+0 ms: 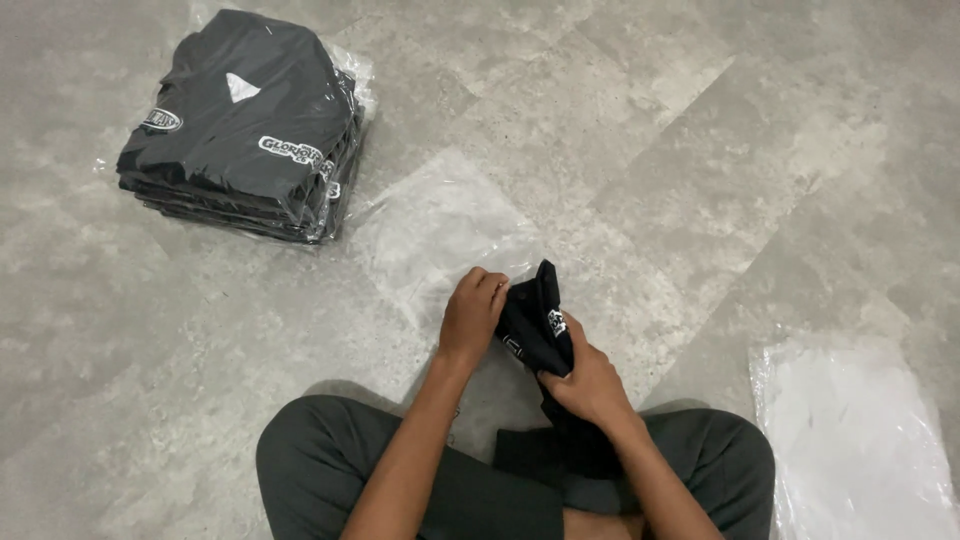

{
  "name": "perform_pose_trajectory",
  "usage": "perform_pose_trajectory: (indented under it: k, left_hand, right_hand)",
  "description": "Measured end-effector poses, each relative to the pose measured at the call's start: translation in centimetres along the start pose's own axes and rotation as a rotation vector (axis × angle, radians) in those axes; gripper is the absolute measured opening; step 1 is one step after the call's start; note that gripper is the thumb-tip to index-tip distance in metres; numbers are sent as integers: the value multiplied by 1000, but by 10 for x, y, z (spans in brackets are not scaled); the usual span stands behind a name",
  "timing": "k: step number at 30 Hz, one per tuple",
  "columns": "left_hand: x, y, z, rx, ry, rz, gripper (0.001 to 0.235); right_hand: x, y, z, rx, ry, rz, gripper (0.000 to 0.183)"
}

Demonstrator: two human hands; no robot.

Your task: The person sits on the floor and repeatedly folds black shirts, places them into clear plastic bags, and stacks the packaged items. The person handles the shirts and bags by hand, smoothing the plastic and arranging the folded stacks on the floor.

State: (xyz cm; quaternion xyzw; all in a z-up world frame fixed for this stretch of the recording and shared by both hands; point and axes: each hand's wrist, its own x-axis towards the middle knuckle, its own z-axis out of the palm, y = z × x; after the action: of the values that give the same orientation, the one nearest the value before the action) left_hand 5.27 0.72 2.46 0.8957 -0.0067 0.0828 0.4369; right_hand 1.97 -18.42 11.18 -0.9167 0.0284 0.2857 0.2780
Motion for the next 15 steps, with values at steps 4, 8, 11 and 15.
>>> perform_pose_trajectory:
  k: [4,8,11,15]
  left_hand:
    - [-2,-7,3,81,2,55,17]
    - [-8,1,2,201,21,181,18]
    - [-10,-2,7,291,39,247,16]
    - [-16,7,-4,360,86,314,14]
  right_hand:
    - [-15,-15,-2,29,-40,29,97]
    - [-11,-22,-3,20,-62,6,94]
    - [-4,-31,-3,50,-55,-19,95]
    - [-15,-47,-4,45,-72,-32,95]
